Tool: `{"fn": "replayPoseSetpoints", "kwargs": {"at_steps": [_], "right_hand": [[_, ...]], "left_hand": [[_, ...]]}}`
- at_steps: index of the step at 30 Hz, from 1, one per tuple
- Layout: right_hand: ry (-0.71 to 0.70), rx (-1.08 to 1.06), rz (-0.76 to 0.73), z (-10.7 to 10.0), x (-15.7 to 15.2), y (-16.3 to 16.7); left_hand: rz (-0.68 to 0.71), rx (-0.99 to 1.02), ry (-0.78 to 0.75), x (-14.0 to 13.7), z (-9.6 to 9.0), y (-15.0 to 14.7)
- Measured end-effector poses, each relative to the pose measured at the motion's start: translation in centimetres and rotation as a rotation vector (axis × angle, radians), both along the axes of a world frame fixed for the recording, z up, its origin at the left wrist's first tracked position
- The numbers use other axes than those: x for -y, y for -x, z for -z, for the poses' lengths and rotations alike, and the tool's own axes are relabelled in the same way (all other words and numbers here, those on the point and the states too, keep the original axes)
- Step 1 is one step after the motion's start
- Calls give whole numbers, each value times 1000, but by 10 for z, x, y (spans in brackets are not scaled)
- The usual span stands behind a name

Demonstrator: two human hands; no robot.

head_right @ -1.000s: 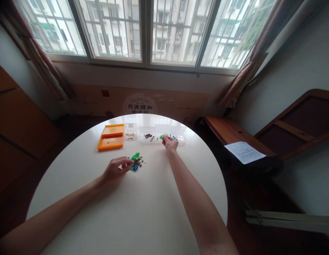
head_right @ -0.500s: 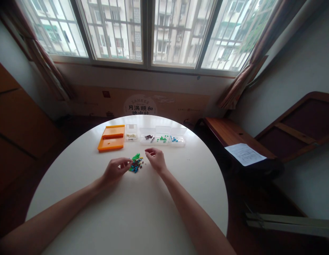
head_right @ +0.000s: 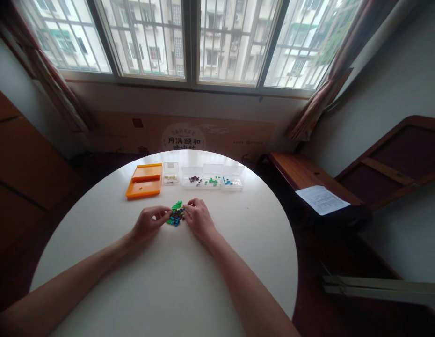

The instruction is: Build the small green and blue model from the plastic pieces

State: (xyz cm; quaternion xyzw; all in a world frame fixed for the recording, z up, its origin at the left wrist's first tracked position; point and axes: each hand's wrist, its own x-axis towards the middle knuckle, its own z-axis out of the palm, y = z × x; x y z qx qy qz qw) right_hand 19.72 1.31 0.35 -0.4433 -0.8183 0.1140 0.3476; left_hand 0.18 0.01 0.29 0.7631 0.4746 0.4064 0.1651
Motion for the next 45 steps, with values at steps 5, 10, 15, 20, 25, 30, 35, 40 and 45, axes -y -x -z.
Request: {"fn": "replayPoseSetpoints", "kwargs": {"at_steps": [5, 10, 15, 20, 25, 30, 35, 40, 45], "right_hand": [[4, -38, 44, 2, -1, -1], [34, -106, 121, 10, -8, -4], [85, -126, 144, 13, -10, -5], [90, -116, 149, 8, -8, -4], [77, -76, 144, 9, -8, -4], [61, -15, 97, 7, -6, -3], [19, 37, 97, 3, -3, -2], [15, -41, 150, 5, -3, -3], [47, -98, 176, 8, -6, -3]], "left_hand": [[-1, 6, -21, 0, 0, 0], [4, 10, -32, 0, 1, 1], [17, 7, -34, -1, 1, 1], [19, 4, -32, -1, 2, 1], [18, -5, -24, 0, 1, 0], [29, -2, -29, 0, -1, 0], [37, 14, -29, 1, -2, -1], [37, 9, -31, 1, -1, 0], [29, -1, -36, 0, 0, 0]]}}
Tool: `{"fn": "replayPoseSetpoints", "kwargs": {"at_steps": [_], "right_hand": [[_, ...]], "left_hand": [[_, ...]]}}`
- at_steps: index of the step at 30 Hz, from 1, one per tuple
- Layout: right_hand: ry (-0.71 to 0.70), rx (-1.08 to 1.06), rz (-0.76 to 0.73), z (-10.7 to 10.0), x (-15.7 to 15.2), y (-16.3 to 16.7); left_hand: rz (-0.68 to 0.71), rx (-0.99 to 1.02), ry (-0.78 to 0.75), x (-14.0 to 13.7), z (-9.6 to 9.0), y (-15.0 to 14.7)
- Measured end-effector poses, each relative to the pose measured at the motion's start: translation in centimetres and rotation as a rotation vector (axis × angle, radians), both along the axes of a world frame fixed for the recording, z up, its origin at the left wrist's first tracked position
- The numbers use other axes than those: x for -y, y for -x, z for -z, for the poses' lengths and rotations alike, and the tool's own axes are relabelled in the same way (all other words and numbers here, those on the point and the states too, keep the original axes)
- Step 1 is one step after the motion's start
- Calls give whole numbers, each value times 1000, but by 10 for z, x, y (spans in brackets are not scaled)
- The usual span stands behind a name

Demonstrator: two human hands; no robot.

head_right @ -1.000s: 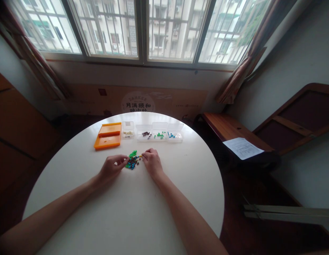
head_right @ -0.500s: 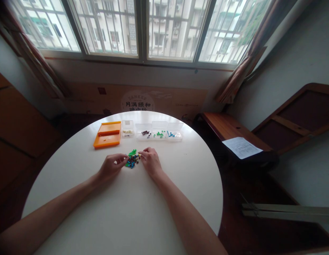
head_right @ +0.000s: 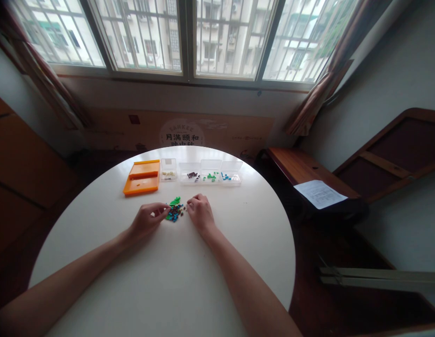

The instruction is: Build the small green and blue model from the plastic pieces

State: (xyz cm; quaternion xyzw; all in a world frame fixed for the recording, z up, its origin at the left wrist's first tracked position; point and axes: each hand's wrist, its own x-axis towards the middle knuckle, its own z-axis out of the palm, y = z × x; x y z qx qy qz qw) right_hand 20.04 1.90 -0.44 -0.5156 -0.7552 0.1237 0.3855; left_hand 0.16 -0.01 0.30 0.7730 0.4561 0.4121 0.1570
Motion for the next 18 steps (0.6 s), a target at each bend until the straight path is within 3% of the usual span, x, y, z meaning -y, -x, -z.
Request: {"fn": "replayPoseSetpoints", "kwargs": {"at_steps": [13, 18], "right_hand": [[24, -7, 10, -5, 0, -1], [75, -187, -84, -7, 4, 3]], "left_hand": [[5, 3, 5, 0, -1, 0], [52, 9, 13, 1, -2, 0]]}}
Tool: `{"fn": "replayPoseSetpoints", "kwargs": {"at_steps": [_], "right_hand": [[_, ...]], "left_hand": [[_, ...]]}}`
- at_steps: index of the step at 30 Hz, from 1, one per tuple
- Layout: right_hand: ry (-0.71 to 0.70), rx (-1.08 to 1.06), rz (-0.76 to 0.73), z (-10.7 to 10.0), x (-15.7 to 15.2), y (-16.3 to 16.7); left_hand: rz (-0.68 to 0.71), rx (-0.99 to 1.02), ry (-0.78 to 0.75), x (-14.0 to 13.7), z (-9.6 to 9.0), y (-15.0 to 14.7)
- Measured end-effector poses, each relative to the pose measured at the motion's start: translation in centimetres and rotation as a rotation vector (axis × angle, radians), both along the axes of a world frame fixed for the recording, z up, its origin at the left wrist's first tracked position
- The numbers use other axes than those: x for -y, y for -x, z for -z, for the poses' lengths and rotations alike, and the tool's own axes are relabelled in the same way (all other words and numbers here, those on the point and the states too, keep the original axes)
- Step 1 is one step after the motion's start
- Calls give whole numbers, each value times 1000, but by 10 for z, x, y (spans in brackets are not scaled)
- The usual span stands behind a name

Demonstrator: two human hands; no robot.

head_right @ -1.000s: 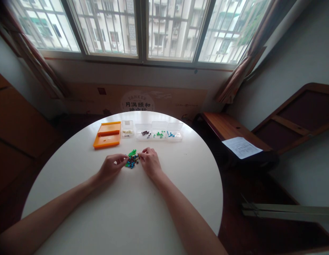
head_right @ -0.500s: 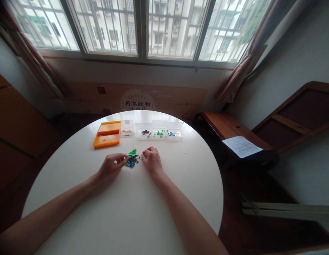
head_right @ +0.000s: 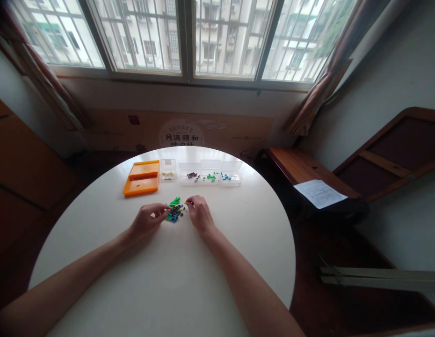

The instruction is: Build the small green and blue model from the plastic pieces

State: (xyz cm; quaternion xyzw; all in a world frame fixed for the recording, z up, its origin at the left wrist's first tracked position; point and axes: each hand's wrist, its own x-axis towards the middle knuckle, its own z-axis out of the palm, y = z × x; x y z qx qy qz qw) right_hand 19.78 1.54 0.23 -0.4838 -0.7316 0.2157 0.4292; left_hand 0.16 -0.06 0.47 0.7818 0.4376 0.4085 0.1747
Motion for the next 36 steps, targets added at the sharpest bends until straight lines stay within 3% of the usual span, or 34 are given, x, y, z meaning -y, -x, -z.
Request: {"fn": "replayPoseSetpoints", "kwargs": {"at_steps": [5, 11, 24, 29, 36], "right_hand": [[234, -373, -238, 7, 2, 9], [371, -546, -337, 5, 4, 11], [402, -626, -421, 3, 6, 12], [393, -606, -437, 6, 4, 11], [374, -512, -370, 3, 4, 11]], "left_hand": [[85, -1, -9, 0, 1, 1], [147, -10, -15, 1, 0, 1], [59, -10, -26, 2, 1, 0], [108, -19, -32, 1, 2, 0], [93, -29, -37, 1, 1, 0]]}}
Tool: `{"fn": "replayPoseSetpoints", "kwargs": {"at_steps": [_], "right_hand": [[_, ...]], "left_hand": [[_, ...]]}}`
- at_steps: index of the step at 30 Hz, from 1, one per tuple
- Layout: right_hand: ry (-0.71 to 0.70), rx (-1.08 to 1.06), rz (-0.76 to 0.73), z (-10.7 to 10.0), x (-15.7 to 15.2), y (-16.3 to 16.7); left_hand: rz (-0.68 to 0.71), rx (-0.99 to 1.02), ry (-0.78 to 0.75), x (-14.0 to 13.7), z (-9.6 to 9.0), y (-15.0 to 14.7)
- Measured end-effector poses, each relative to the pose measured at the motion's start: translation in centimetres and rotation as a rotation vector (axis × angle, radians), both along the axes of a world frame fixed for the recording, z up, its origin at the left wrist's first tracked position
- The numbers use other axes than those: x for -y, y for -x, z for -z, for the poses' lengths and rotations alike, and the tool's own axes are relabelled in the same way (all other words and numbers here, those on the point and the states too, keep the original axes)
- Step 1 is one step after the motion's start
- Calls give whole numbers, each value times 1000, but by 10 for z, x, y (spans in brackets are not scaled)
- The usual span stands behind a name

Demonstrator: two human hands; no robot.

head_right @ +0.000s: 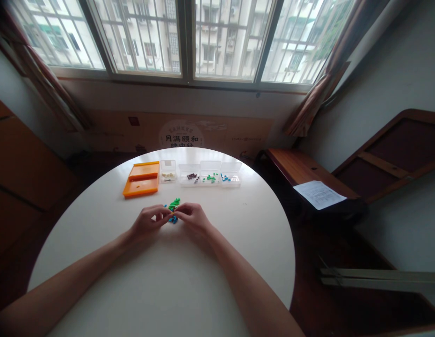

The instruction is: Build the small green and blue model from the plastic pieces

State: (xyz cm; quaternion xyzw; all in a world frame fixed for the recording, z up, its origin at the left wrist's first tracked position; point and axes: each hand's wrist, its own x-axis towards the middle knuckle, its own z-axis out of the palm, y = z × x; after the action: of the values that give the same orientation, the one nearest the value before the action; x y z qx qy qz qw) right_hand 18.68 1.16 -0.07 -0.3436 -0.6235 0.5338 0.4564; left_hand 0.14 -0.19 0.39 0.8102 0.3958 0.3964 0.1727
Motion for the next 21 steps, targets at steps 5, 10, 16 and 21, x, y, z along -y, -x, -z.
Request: {"fn": "replayPoseSetpoints", "kwargs": {"at_steps": [5, 10, 16, 21], "right_hand": [[-66, 106, -14, 0, 0, 0], [-71, 139, -17, 2, -1, -1], [-92, 165, -21, 2, 0, -1], [-93, 180, -21, 2, 0, -1]], "left_hand": [[8, -7, 5, 0, 0, 0], [10, -1, 3, 0, 1, 1], [19, 21, -16, 0, 1, 0], [24, 19, -21, -1, 1, 0]]}}
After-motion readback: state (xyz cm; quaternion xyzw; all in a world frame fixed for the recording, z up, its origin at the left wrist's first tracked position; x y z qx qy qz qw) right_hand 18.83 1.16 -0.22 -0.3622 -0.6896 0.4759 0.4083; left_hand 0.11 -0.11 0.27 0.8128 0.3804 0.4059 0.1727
